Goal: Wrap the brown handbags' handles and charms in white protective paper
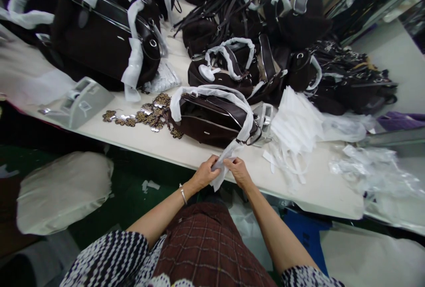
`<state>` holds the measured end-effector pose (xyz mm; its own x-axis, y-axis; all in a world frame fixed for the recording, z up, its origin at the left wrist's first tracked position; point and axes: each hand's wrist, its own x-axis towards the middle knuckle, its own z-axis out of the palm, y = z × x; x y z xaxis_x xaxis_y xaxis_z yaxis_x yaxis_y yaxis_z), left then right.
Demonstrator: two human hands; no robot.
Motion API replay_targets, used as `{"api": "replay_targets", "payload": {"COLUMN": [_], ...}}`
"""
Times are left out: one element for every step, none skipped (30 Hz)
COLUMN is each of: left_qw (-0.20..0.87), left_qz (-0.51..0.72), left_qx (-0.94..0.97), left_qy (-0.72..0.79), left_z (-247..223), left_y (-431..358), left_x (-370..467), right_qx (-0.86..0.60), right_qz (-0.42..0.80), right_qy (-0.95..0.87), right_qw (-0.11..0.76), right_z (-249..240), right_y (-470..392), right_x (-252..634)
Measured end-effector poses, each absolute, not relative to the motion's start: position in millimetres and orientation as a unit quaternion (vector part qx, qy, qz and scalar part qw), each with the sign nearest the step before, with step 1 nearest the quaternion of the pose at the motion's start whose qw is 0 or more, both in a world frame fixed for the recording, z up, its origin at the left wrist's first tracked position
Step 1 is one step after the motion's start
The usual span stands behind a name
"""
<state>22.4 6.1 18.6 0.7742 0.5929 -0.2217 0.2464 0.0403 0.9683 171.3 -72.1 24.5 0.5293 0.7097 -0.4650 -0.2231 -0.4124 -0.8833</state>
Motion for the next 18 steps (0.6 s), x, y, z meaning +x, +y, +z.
{"api": "replay_targets", "payload": {"left_qw": [0.654, 0.655, 0.654, 0.65, 0.64, 0.627, 0.612, 0.599, 0.591, 0.59, 0.595, 0.602, 0.606, 0.606, 0.604, 0.6, 0.598, 0.602], "left_qz": [0.149, 0.17, 0.195, 0.222, 0.248, 0.267, 0.277, 0.277, 0.268, 0.251, 0.232, 0.216, 0.205, 0.199, 0.196, 0.195, 0.196, 0.197], "left_qx": [0.671, 0.66, 0.648, 0.639, 0.636, 0.642, 0.655, 0.672, 0.688, 0.699, 0.704, 0.705, 0.705, 0.704, 0.705, 0.706, 0.704, 0.7], "left_qy": [0.316, 0.326, 0.338, 0.347, 0.352, 0.352, 0.346, 0.336, 0.325, 0.317, 0.31, 0.306, 0.307, 0.312, 0.318, 0.323, 0.328, 0.331], "left_z": [17, 15, 13, 12, 11, 11, 11, 12, 14, 16, 18, 20, 21, 22, 22, 22, 21, 20], "left_y": [4, 2, 0, -2, -3, -4, -4, -4, -3, -2, 0, 1, 1, 1, 1, 1, 1, 0], "left_x": [24, 24, 24, 24, 22, 20, 17, 13, 10, 7, 5, 4, 4, 6, 8, 10, 11, 12], "right_qx": [-0.712, -0.718, -0.725, -0.732, -0.739, -0.746, -0.751, -0.754, -0.756, -0.758, -0.759, -0.76, -0.761, -0.762, -0.765, -0.768, -0.771, -0.771], "right_qz": [0.449, 0.441, 0.43, 0.416, 0.4, 0.383, 0.368, 0.356, 0.347, 0.341, 0.337, 0.334, 0.33, 0.326, 0.322, 0.324, 0.33, 0.341], "right_qy": [-0.164, -0.156, -0.147, -0.139, -0.13, -0.122, -0.114, -0.106, -0.099, -0.091, -0.085, -0.08, -0.077, -0.075, -0.074, -0.078, -0.086, -0.102], "right_qw": [0.514, 0.516, 0.518, 0.522, 0.526, 0.532, 0.537, 0.542, 0.546, 0.548, 0.551, 0.552, 0.554, 0.554, 0.553, 0.548, 0.538, 0.528], "right_z": [23, 22, 21, 20, 19, 18, 18, 17, 17, 16, 16, 16, 16, 16, 17, 18, 20, 22], "right_y": [-69, -66, -63, -61, -59, -58, -57, -57, -56, -56, -56, -56, -55, -55, -55, -55, -56, -57], "right_x": [169, 167, 164, 161, 158, 155, 152, 149, 146, 143, 141, 139, 137, 136, 136, 138, 141, 145]}}
